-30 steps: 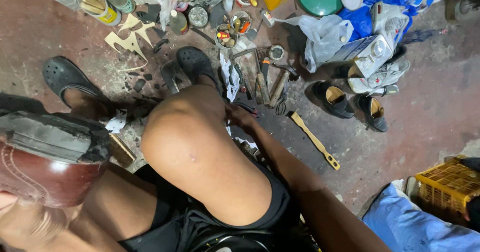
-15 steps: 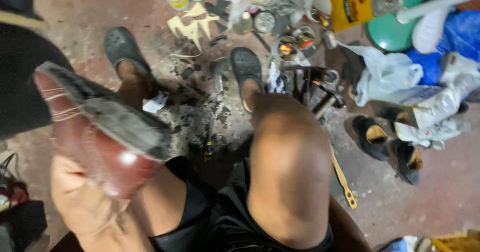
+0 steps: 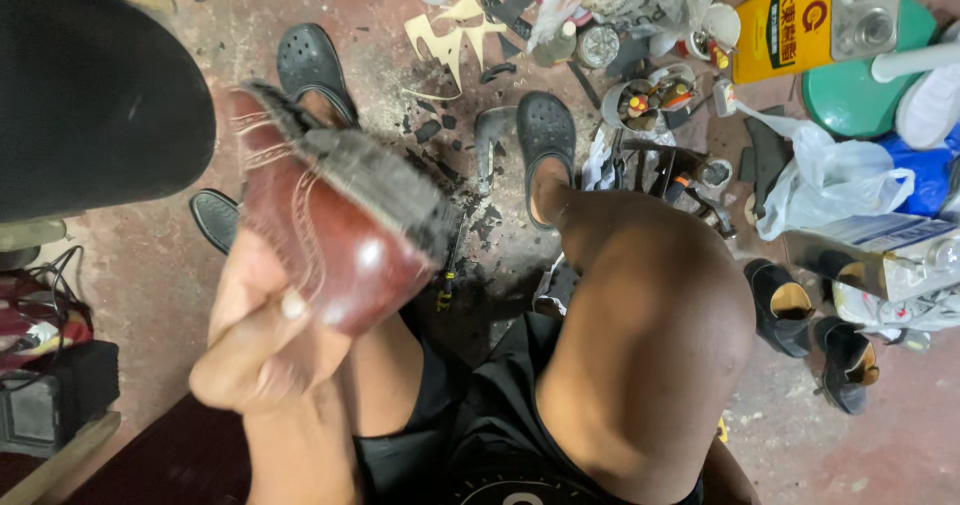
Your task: The person uses a screwdriver to pry and separate the sole from the upper of a brown leather shoe. They repeatedly work along the seam, then switch to a curved metal scraper to clean or smooth the edge of the sole.
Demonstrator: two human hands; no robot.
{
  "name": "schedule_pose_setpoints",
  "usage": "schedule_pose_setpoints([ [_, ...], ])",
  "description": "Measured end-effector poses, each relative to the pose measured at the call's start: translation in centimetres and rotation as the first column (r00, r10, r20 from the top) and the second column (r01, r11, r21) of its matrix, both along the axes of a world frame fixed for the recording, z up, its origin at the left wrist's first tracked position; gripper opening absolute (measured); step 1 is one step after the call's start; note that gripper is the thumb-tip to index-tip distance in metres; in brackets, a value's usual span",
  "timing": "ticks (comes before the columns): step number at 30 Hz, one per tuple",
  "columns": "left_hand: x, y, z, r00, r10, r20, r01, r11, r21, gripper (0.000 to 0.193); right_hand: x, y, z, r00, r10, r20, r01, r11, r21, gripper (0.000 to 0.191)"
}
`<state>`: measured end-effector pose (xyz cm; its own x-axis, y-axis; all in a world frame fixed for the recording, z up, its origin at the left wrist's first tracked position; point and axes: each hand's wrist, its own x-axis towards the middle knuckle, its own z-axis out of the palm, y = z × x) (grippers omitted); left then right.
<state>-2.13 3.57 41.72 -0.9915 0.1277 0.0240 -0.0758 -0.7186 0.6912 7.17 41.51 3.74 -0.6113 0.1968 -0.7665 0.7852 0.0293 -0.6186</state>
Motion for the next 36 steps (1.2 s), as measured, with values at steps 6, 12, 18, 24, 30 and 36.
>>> schedule_pose_setpoints([
  [6,1.6,-1.0,-1.3,1.000,0.024,-0.012,-0.023,0.996,0.090,0.063,-7.7,-2.7,7.9,0.944,-0.112,-0.309,0.082,0.991,-0.108,0.039],
  [12,3.3,-1.7,-2.2,1.000,0.030,0.001,-0.030,0.976,0.216,0.038,-8.1,-6.1,17.0,0.831,-0.210,-0.515,0.085,0.963,-0.255,0.037],
  [18,4.2,-1.9,-2.0,0.999,-0.010,-0.036,0.019,0.966,0.259,0.046,-5.7,-5.8,29.5,0.704,-0.194,-0.683,-0.015,0.958,-0.288,0.035],
  [24,4.0,-2.0,-1.7,0.999,0.028,-0.047,-0.015,0.966,0.260,0.046,-5.1,-7.4,26.7,0.697,-0.218,-0.683,-0.041,0.939,-0.342,0.033],
  [30,3.9,-2.6,-1.5,0.997,0.028,-0.069,-0.003,0.941,0.339,0.044,-0.1,-4.0,19.3,0.880,0.000,-0.474,-0.071,0.989,-0.132,0.031],
  [36,4.9,-3.7,-1.6,0.998,0.067,0.004,-0.064,0.939,0.338,0.059,0.2,-1.2,19.5,0.908,0.273,-0.317,-0.216,0.955,0.203,0.029],
])
